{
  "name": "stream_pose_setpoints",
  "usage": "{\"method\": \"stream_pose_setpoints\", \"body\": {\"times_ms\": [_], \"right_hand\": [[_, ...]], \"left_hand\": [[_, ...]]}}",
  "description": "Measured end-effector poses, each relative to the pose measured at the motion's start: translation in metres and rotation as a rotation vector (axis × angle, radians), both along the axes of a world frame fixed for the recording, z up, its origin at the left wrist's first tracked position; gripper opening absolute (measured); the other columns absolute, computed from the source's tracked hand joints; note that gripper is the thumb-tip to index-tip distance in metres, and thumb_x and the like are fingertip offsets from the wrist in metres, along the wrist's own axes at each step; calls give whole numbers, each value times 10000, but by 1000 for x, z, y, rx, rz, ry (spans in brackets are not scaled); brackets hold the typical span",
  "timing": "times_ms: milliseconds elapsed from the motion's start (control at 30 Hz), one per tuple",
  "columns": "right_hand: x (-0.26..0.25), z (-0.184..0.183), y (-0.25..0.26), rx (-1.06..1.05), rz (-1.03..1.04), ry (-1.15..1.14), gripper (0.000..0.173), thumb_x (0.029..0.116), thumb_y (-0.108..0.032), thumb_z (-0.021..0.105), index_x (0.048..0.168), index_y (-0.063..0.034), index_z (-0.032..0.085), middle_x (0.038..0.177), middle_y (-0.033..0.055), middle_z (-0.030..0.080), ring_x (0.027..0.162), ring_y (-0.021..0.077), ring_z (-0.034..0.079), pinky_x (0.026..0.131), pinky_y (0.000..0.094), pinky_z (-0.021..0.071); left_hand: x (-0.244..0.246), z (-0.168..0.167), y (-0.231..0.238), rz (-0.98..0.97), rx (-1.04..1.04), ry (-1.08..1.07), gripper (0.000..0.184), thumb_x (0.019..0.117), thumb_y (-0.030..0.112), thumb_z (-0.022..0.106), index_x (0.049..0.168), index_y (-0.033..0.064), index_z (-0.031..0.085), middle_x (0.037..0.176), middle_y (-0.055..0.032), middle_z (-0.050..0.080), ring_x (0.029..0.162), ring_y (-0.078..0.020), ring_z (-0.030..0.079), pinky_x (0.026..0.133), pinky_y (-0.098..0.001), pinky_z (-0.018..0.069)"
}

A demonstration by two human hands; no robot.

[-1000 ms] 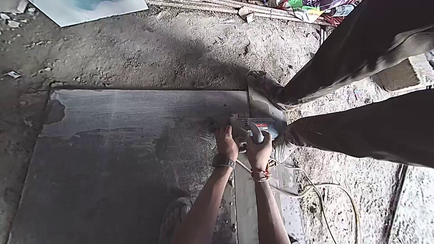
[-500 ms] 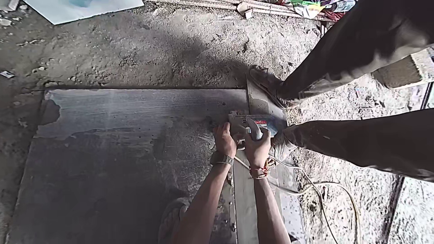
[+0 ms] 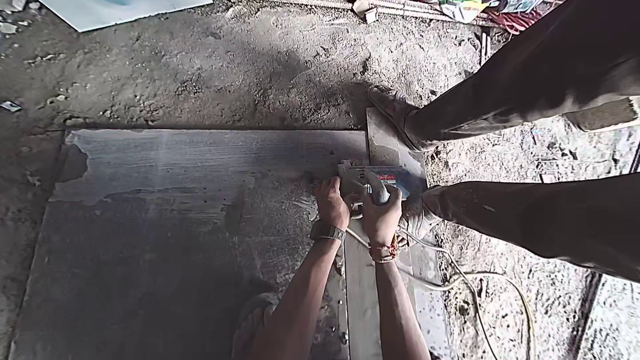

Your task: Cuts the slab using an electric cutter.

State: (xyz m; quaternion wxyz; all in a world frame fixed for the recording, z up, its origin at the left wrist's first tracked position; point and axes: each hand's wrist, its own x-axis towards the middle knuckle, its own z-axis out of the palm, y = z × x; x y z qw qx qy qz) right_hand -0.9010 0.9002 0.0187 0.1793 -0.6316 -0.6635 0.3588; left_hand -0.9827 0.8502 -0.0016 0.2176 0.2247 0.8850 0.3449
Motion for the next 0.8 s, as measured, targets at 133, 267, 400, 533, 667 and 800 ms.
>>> {"method": "stream_pose_setpoints", "body": {"times_ms": [133,267,400,533,667,800], "right_hand": [[-2,1,3,-7,1,-9,536,812,-167,814,1270,-7,587,814,124,689,697,283,673,648,497,546],[-5,0,5,-6,4,-27,534,814,-187,815,1265,-20,584,809,112,685,699,275,672,642,492,543],[-7,1,8,-7,5,-14,533,812,-175,814,1265,-14,582,810,116,687,692,272,673,643,492,547],[-9,0,10,-1,6,-7,533,812,-168,814,1267,-9,584,793,111,681,671,258,665,636,472,546],[-12,0,12,1,-3,-1,552,801,-175,823,1268,-11,578,783,104,682,662,251,667,632,467,548],[-15,0,14,22,6,-12,539,798,-174,821,1253,-6,585,786,109,683,669,255,668,633,468,547]], "left_hand": [[-3,-1,2,-2,6,5,456,799,167,853,1170,-56,708,1201,-247,690,1191,-406,619,1093,-518,430],[-6,-1,5,-10,2,-4,477,803,175,855,1192,-53,699,1220,-240,688,1206,-399,618,1099,-519,427],[-8,-1,7,-6,3,4,469,801,181,858,1176,-53,702,1189,-235,697,1180,-394,630,1081,-525,438],[-10,0,9,-4,-4,-13,491,801,174,861,1200,-58,692,1211,-243,688,1194,-399,623,1087,-525,436],[-12,-2,11,2,8,5,486,790,172,868,1189,-50,701,1193,-234,697,1176,-395,633,1075,-529,444],[-13,-3,13,25,17,10,491,770,182,883,1169,-45,709,1177,-229,702,1161,-399,636,1058,-524,458]]}}
